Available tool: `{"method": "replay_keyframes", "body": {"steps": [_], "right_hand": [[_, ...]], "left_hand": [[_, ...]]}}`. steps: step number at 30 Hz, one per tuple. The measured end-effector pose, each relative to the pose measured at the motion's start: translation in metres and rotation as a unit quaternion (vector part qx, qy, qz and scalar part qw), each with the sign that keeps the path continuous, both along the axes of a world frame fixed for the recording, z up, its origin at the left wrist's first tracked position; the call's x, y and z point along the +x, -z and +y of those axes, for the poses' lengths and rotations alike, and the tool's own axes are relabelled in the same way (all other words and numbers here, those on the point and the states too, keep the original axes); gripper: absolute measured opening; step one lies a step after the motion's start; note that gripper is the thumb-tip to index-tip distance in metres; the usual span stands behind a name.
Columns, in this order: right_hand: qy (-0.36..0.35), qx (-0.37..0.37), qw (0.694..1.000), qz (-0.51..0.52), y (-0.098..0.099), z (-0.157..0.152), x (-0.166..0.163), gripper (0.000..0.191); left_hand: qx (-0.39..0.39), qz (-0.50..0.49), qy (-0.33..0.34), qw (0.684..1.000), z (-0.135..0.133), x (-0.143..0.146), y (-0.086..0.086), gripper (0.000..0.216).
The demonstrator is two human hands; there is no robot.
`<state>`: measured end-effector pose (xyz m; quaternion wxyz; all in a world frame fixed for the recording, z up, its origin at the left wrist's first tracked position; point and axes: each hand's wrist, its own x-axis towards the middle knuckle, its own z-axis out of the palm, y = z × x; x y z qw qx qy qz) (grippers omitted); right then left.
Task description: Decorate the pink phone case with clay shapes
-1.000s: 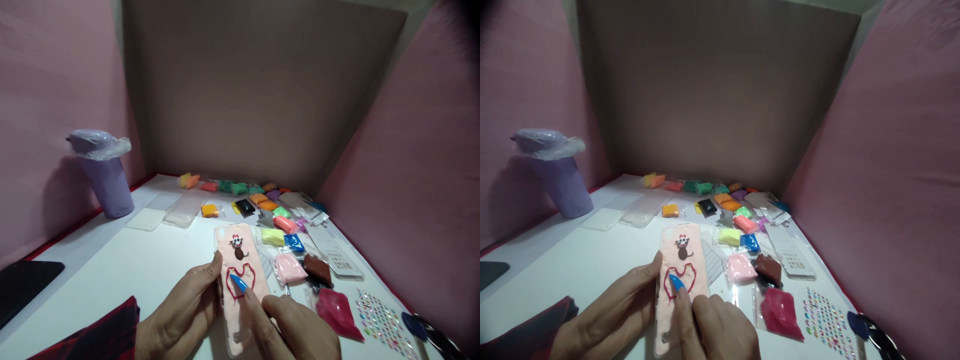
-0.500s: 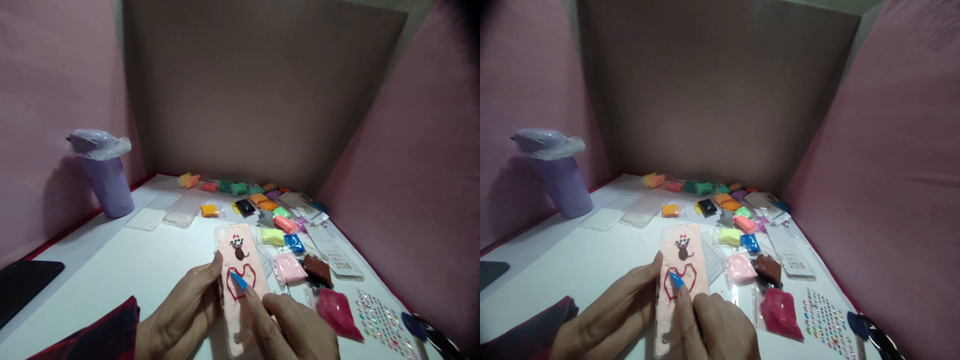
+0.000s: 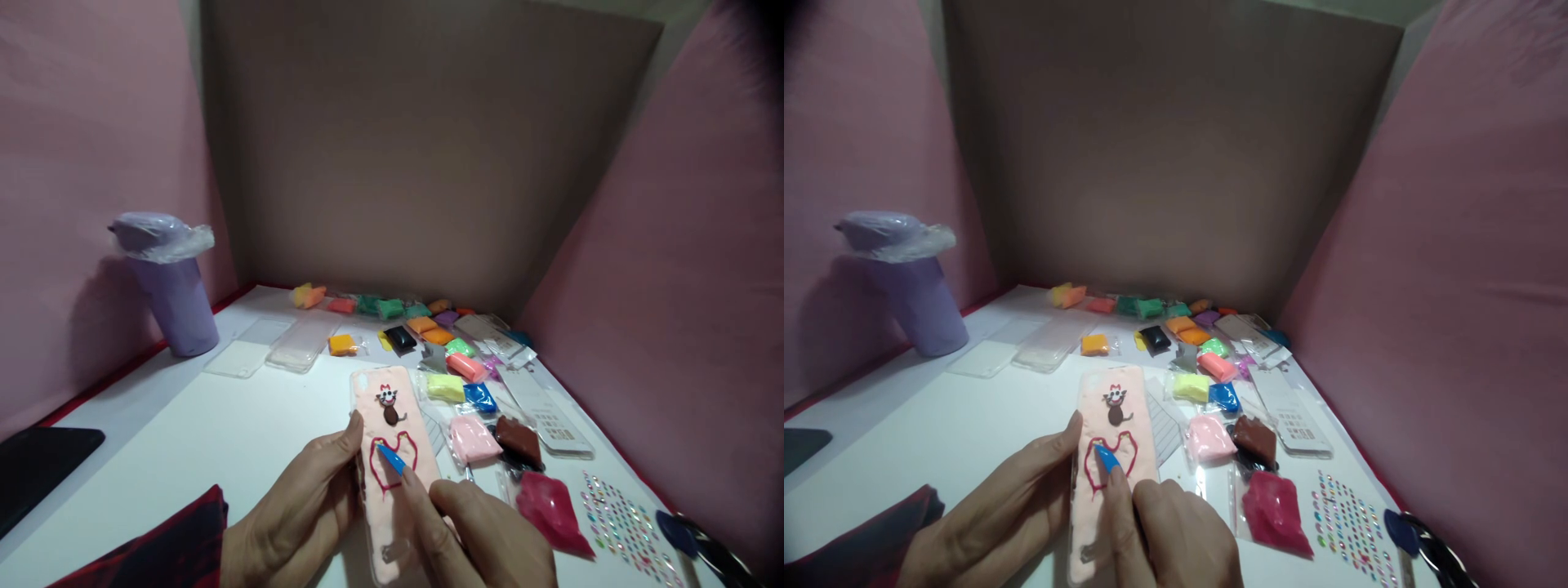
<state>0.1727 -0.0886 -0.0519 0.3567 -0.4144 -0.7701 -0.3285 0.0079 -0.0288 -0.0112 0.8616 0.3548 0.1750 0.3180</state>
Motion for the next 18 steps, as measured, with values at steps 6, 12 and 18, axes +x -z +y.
{"method": "replay_keyframes", "body": {"steps": [6,12,18], "right_hand": [[0.011,0.009,1.000,0.020,0.002,-0.001,-0.001,0.026],[-0.013,0.013,0.999,-0.029,-0.002,0.001,-0.003,0.025],[0.005,-0.001,1.000,0.023,0.008,-0.003,0.000,0.028]], "left_hand": [[0.003,0.000,-0.003,1.000,0.000,0.000,0.001,0.033],[-0.003,0.006,-0.007,1.000,0.001,0.000,0.001,0.032],[-0.010,0.005,-0.002,1.000,0.001,0.001,0.001,0.028]]}}
